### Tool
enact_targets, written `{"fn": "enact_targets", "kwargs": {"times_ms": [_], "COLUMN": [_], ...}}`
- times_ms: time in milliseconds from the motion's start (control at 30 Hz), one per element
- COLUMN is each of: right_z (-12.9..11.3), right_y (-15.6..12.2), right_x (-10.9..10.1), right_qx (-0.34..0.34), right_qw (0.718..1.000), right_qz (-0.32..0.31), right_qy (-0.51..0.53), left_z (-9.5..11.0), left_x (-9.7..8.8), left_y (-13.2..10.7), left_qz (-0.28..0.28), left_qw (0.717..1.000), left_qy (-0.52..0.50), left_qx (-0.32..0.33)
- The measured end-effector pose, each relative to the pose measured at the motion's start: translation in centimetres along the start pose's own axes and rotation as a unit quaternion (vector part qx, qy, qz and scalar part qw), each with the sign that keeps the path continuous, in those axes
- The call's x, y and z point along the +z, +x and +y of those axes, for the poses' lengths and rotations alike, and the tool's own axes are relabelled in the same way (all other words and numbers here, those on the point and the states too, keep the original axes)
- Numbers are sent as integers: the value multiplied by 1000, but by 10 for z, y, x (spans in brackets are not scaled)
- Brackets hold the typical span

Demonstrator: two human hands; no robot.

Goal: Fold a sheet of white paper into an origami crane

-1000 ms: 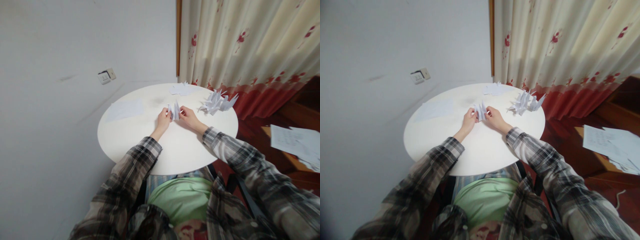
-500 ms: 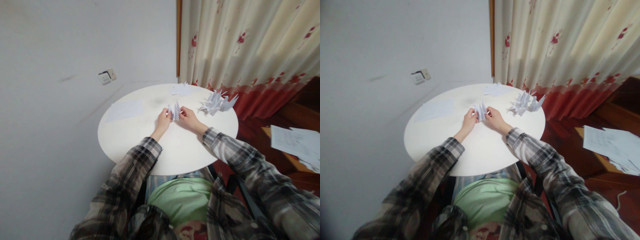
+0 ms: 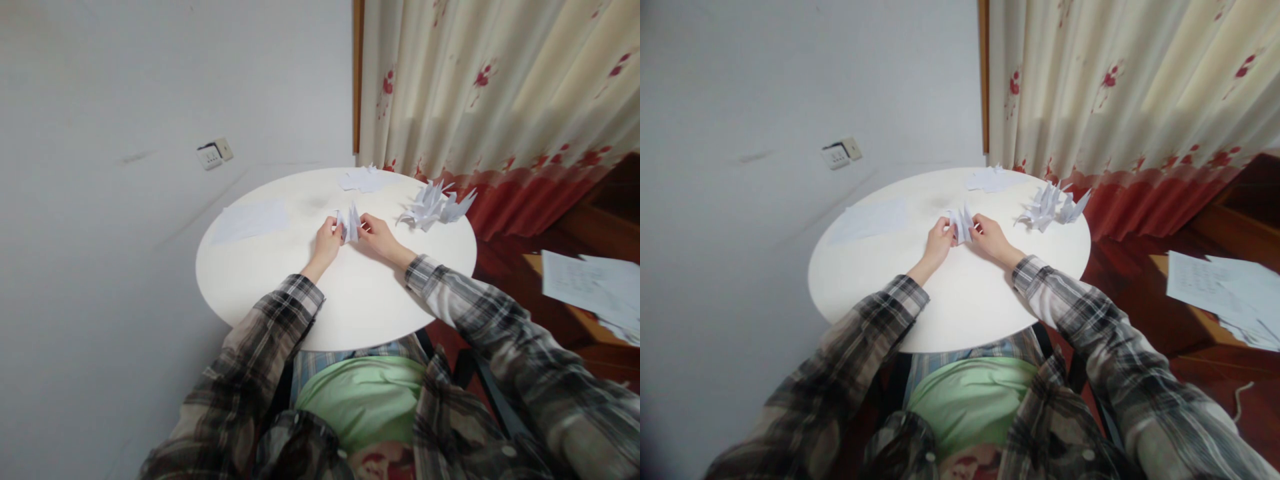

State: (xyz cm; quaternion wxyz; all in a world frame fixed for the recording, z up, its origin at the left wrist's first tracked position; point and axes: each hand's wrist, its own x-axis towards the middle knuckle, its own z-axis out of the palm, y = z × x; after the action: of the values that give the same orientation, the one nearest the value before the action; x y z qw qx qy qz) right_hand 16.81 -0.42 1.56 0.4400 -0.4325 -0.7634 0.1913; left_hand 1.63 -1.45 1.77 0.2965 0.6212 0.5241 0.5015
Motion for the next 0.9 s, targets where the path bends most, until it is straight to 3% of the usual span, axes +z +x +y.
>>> {"fn": "enact_targets", "kwargs": {"times_ms": [267,900], "right_z": [2,2], "right_y": [0,-1], "right_x": [0,1], "right_qx": [2,5], "right_qw": [999,999], "right_qz": [-27,-22], "right_qy": [-30,-31], "left_z": [-6,-5], "left_x": [1,0], "left_y": [2,1], "left_qz": [-3,-12], "left_qw": [1000,1000], "left_qy": [25,12], "left_qx": [15,1]}}
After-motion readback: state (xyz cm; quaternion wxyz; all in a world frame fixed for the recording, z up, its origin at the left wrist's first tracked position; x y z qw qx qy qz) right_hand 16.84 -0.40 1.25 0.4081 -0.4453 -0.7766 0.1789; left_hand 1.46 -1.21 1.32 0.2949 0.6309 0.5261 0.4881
